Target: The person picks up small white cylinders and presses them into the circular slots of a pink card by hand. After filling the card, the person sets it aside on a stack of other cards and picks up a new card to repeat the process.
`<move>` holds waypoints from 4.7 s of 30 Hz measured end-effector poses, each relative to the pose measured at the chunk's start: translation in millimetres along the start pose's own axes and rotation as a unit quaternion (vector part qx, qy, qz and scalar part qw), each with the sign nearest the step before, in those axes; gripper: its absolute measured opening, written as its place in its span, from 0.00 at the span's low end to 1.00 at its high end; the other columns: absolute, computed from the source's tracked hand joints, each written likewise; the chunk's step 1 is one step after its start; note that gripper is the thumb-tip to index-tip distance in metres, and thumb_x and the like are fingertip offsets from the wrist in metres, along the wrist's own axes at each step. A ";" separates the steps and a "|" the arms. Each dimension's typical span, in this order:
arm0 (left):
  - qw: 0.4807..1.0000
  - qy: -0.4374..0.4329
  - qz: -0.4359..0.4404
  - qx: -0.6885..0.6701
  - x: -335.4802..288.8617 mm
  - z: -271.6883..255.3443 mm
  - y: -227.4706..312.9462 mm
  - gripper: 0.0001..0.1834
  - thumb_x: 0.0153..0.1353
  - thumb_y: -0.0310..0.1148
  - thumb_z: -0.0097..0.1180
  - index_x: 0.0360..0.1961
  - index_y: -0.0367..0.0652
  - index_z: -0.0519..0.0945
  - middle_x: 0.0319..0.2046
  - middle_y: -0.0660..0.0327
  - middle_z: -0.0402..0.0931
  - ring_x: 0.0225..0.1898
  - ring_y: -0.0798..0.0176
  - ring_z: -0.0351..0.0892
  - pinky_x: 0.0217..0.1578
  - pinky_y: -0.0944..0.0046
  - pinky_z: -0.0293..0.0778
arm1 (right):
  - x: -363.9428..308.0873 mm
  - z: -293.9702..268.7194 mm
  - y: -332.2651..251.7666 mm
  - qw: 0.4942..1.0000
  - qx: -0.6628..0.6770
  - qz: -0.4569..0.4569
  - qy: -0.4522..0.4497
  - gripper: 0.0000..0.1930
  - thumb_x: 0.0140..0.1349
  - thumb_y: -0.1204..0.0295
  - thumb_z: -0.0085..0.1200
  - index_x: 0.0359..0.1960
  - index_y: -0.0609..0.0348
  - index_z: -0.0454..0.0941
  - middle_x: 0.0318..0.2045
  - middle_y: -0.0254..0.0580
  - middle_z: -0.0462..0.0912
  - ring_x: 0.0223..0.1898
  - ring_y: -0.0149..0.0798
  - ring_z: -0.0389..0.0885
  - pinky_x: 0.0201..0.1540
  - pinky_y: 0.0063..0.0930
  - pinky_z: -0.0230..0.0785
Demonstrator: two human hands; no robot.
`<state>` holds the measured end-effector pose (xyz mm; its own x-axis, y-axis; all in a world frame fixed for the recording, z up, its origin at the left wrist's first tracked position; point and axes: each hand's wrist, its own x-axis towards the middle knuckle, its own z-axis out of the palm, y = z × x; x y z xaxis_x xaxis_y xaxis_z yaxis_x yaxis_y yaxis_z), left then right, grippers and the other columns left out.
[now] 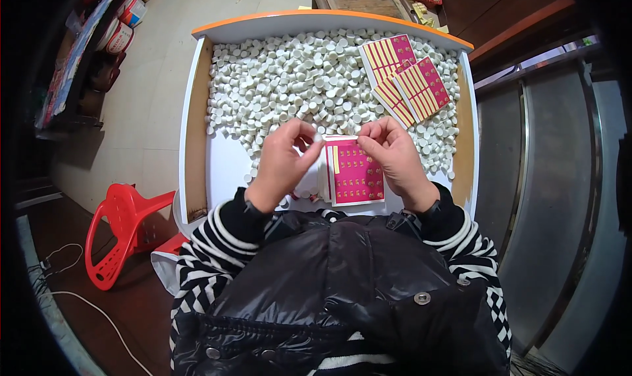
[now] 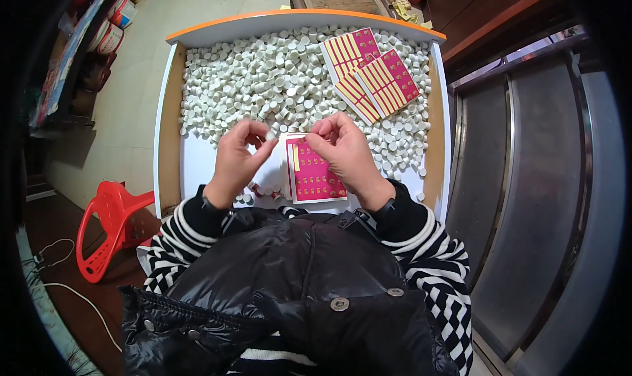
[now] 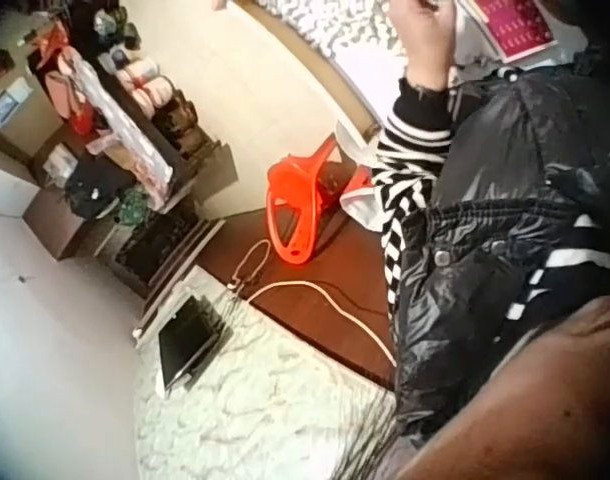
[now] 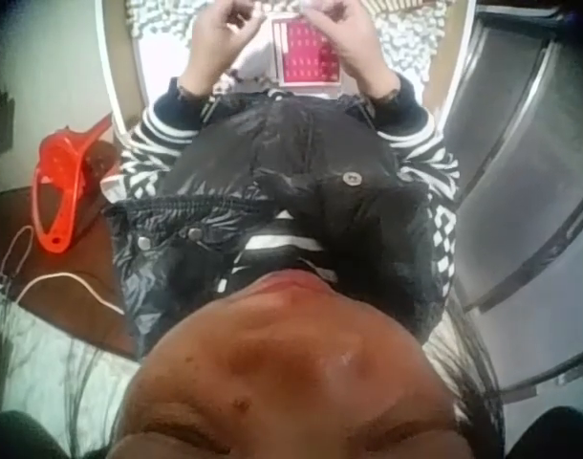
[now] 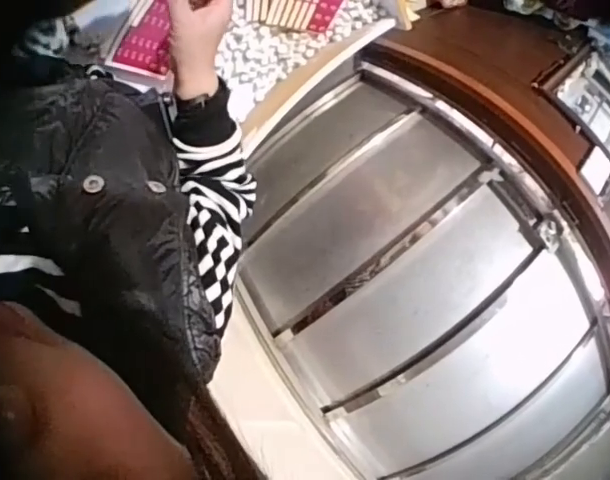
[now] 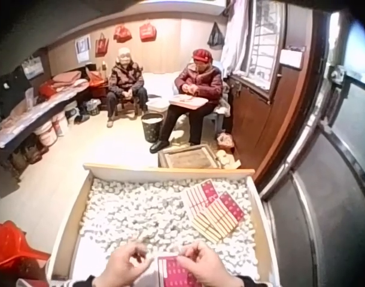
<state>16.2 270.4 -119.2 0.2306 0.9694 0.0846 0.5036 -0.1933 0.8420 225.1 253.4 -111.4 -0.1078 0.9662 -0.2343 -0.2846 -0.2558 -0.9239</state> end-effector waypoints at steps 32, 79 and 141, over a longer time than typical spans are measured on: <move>0.976 0.051 0.141 -0.158 1.7 6.0 19.9 0.12 0.46 0.22 0.66 0.34 0.40 0.80 0.32 0.62 0.74 0.31 0.69 0.72 0.32 0.70 0.71 | 5.5 12.1 -1.8 0.994 0.073 0.040 -0.067 0.08 0.61 0.76 0.56 0.30 0.58 0.67 0.33 0.36 0.75 0.32 0.24 0.69 0.38 0.17 0.64; 0.808 -0.112 -0.216 -0.537 1.6 -5.7 11.4 0.07 0.59 0.28 0.60 0.36 0.38 0.76 0.30 0.64 0.77 0.29 0.72 0.76 0.31 0.75 0.74 | -1.6 33.9 -9.6 0.964 -0.213 -0.145 -0.065 0.08 0.58 0.78 0.58 0.31 0.61 0.69 0.34 0.35 0.75 0.34 0.25 0.75 0.38 0.20 0.70; 0.969 0.070 0.233 0.052 -12.3 1.0 39.4 0.12 0.44 0.21 0.65 0.31 0.42 0.77 0.23 0.62 0.72 0.25 0.62 0.71 0.28 0.65 0.66 | -14.6 22.7 -15.7 0.991 -0.092 -0.059 -0.080 0.18 0.56 0.79 0.58 0.22 0.54 0.57 0.27 0.34 0.75 0.29 0.21 0.68 0.32 0.16 0.65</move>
<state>34.0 250.6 -87.6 0.3411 0.7832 0.5198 0.4543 -0.6215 0.6382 209.6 242.6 -86.7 -0.2385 0.9675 -0.0844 -0.1272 -0.1173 -0.9849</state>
